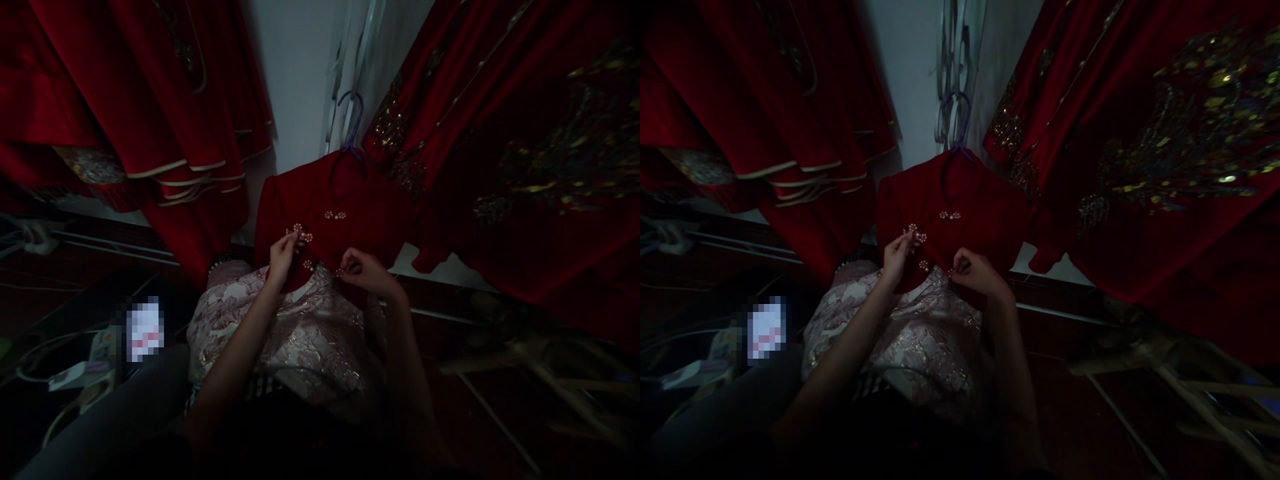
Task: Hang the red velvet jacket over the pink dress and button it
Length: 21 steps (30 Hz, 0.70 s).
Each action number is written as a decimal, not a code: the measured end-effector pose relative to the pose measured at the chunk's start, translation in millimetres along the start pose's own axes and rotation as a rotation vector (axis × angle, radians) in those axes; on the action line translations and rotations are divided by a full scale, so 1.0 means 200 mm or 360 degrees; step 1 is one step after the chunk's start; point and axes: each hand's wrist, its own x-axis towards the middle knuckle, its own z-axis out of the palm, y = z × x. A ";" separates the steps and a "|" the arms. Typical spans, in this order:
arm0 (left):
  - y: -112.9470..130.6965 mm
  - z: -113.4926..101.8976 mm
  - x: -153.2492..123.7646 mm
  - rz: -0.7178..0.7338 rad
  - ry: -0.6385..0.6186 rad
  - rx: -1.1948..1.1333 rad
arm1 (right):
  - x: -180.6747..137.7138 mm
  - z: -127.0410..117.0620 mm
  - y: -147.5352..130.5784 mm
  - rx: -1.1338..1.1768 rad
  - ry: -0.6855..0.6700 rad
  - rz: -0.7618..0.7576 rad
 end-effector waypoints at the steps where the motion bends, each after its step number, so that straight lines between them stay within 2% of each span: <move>1: 0.00 0.01 0.00 -0.0042 -0.0007 -0.0033 | -0.01 -0.01 0.00 0.0011 0.0006 0.0007; 4: -0.01 0.04 -0.01 -0.0107 0.0018 -0.0092 | -0.01 -0.01 0.00 0.0037 0.0005 0.0002; 13: 0.02 0.07 0.00 -0.0059 0.0137 -0.0042 | 0.01 0.02 0.02 -0.0025 -0.0027 -0.0039; 15: 0.04 0.08 0.01 -0.0174 -0.0005 0.0067 | 0.01 0.02 0.02 -0.0027 -0.0024 -0.0037; 17: 0.08 0.10 0.02 -0.0297 -0.0318 0.0329 | 0.00 0.01 0.01 -0.0037 -0.0043 -0.0011; 18: 0.11 0.12 0.03 -0.0274 -0.0479 0.0491 | -0.01 0.00 0.01 -0.0045 -0.0062 0.0011; 19: 0.14 0.14 0.04 -0.0159 -0.0607 0.0644 | -0.01 -0.01 0.01 -0.0052 -0.0087 0.0035; 21: 0.22 0.18 0.07 0.0273 -0.0738 0.0891 | -0.03 -0.03 0.01 -0.0051 -0.0154 0.0087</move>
